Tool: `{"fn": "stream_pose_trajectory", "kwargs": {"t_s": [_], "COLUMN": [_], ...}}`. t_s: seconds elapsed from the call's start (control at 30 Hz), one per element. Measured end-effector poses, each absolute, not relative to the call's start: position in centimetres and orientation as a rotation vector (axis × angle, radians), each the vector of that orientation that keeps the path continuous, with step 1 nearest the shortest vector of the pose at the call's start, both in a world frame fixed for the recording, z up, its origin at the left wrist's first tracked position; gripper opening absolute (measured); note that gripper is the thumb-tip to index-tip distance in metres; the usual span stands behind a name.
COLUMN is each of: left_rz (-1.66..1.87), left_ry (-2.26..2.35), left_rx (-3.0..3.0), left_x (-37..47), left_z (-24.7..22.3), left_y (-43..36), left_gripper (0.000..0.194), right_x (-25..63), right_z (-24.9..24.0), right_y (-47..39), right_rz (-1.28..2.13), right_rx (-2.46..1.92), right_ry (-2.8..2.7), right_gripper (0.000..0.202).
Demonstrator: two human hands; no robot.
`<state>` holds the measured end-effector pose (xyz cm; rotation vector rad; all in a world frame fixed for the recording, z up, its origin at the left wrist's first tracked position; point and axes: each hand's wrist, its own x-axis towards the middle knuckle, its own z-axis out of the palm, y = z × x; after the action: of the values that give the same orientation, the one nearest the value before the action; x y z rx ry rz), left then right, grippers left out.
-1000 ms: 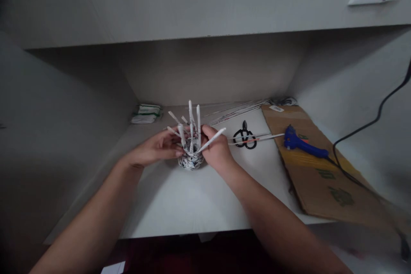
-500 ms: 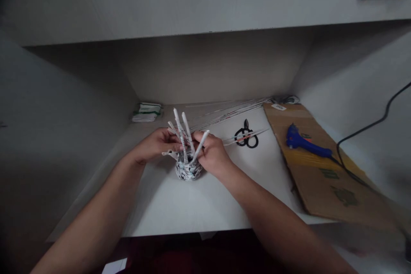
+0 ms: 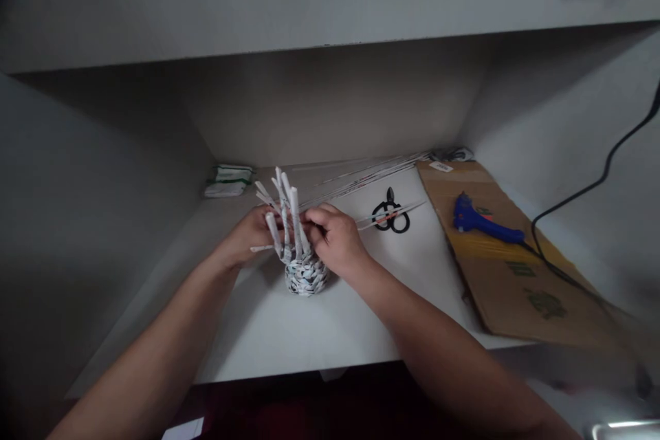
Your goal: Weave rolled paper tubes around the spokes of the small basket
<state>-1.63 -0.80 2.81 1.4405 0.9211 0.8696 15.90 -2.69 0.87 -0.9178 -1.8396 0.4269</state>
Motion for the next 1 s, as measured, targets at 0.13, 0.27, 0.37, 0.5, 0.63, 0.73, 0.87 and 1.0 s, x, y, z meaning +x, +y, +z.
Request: {"fn": "stream_pose_trajectory", "kwargs": {"t_s": [0.13, 0.27, 0.37, 0.5, 0.63, 0.73, 0.87, 1.0], "left_rz": [0.867, 0.834, 0.843, 0.782, 0.82, 0.822, 0.813, 0.878], "left_ry": [0.881, 0.872, 0.894, 0.839, 0.918, 0.993, 0.994, 1.018], "left_rx": [1.454, 1.453, 1.454, 1.405, 1.451, 1.507, 1.577, 1.707], "left_x": [-1.3, -1.3, -1.4, -1.8, -2.8, -3.7, -4.0, -3.7], "left_z": [3.3, 3.1, 2.7, 2.6, 3.3, 3.4, 3.2, 3.5], "left_y": [-1.3, -1.4, -1.3, -1.1, -0.6, 0.0, 0.4, 0.0], "left_gripper": [0.017, 0.018, 0.021, 0.026, 0.026, 0.025, 0.02, 0.017], "right_x": [15.9, 15.9, 16.0, 16.4, 17.0, 17.1, 16.9, 16.6], "right_z": [1.0, 1.3, 1.7, 2.2, 2.4, 2.3, 2.3, 2.6], "right_y": [-2.7, -2.8, -2.9, -3.1, -3.1, -3.2, -3.3, -3.5], "right_rz": [0.431, 0.442, 0.451, 0.406, 0.375, 0.387, 0.321, 0.12], "right_rx": [-0.861, -0.831, -0.817, -0.829, -0.934, -1.031, -1.091, -1.105], "right_ry": [-1.833, -1.829, -1.834, -1.877, -1.928, -2.004, -2.061, -2.132], "right_gripper": [0.024, 0.019, 0.012, 0.011, 0.014, 0.014, 0.013, 0.013]}}
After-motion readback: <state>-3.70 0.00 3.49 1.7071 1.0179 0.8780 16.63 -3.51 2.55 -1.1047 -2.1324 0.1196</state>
